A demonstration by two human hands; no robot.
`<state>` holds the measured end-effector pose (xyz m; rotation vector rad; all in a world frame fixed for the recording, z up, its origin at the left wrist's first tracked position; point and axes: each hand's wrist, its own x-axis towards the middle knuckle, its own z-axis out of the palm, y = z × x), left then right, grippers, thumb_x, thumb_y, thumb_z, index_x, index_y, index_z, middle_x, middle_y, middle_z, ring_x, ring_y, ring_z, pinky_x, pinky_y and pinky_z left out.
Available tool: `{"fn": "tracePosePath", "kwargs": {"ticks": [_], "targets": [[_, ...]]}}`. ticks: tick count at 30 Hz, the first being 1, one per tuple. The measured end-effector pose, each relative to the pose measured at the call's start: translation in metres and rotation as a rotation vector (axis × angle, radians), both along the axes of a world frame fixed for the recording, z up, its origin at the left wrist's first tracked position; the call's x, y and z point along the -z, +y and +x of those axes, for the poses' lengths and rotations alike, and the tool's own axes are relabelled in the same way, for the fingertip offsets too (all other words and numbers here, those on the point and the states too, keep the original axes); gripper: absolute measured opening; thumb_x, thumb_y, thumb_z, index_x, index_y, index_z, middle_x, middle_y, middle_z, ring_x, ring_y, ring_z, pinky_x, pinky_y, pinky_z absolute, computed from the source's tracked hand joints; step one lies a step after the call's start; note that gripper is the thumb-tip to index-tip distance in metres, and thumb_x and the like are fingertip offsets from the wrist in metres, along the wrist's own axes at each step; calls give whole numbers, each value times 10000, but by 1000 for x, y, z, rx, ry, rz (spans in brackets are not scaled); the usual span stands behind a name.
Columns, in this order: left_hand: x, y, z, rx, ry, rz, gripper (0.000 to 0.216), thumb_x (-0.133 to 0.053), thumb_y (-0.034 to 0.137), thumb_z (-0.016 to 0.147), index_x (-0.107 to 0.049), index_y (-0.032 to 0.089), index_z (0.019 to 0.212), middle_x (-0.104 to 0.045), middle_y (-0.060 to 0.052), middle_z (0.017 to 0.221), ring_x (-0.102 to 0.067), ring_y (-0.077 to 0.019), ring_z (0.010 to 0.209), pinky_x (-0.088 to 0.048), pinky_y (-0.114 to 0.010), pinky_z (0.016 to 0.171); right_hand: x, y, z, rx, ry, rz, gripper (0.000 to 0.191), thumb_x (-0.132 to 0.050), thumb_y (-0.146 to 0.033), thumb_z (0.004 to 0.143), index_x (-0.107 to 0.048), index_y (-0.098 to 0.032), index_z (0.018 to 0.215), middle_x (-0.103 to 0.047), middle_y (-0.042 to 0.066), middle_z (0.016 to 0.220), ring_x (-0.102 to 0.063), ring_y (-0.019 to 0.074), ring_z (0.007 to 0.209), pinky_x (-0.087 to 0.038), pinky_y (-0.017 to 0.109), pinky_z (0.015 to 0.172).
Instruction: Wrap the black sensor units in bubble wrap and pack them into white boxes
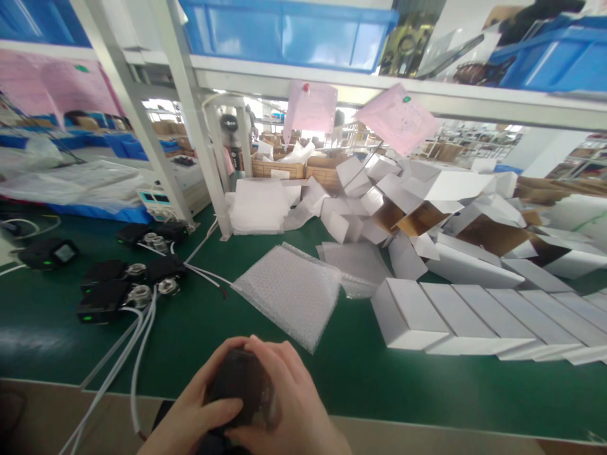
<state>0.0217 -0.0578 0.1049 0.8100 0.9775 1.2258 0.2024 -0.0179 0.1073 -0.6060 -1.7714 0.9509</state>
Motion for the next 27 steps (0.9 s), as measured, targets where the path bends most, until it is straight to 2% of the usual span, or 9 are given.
{"fn": "tracePosePath", "kwargs": {"ticks": [3,6,9,12,16,21,23,25,27], "targets": [[-8,-4,2,-75,-52,-101,668,-898,324,590,-636,281,1203,-768,0,1052,-700,-196,924,-523,-235,789,5,-2,9,-36,144,-213,654,-775,-604,958,-498,-449,1530,-630,19,1422,-640,237,1192,-527,317,1050],[-17,-6,4,-179,-80,-150,682,-883,333,601,-587,278,1214,-759,-4,1050,-691,-190,886,-521,-237,758,13,-3,18,48,152,-413,448,-565,-634,1071,-632,-377,1431,-635,31,1420,-578,249,1304,-441,333,1140],[-25,-6,6,-267,-120,-191,654,-877,376,649,-569,272,1217,-752,-22,1049,-692,-193,831,-536,-250,698,16,-4,21,26,-5,-539,421,-517,-627,1093,-755,-316,1248,-733,36,1208,-649,237,1143,-524,290,974],[-31,-6,8,-311,-142,-217,658,-884,405,667,-565,261,1224,-739,-34,1068,-681,-190,795,-541,-251,633,14,-3,18,-87,-63,-492,440,-518,-607,1099,-784,-256,1114,-745,27,971,-661,199,878,-522,245,778],[-32,-7,11,-335,-174,-249,720,-915,471,653,-557,260,1241,-730,-22,1078,-660,-174,783,-544,-242,601,23,-2,8,-91,-113,-457,430,-498,-564,1114,-751,-222,1051,-706,29,944,-629,188,863,-489,232,780],[-24,-3,12,-397,-147,-243,730,-903,535,662,-563,259,1246,-716,-22,1069,-647,-181,812,-529,-234,609,55,-14,-9,6,-235,-423,763,-265,-837,1018,-678,-198,981,-539,13,705,-485,181,617,-425,276,611],[-19,1,8,-479,-28,-163,669,-885,518,686,-581,263,1224,-697,-9,1075,-650,-180,861,-537,-224,676,50,-20,-3,-111,-363,-472,621,-316,-754,1036,-632,-220,1025,-570,16,728,-492,177,611,-397,269,589],[-14,4,1,-533,189,-29,581,-874,476,699,-614,260,1172,-677,-1,1082,-646,-182,918,-542,-218,762,29,-20,13,-284,-477,-466,382,-421,-565,1057,-594,-240,954,-628,22,801,-541,171,658,-386,247,588],[-11,3,-6,-486,360,60,523,-870,442,697,-643,258,1131,-673,-5,1094,-643,-192,955,-541,-223,816,-1,-11,29,-240,-482,-359,345,-436,-471,1067,-566,-241,846,-599,-13,730,-512,148,603,-353,240,551]]}}
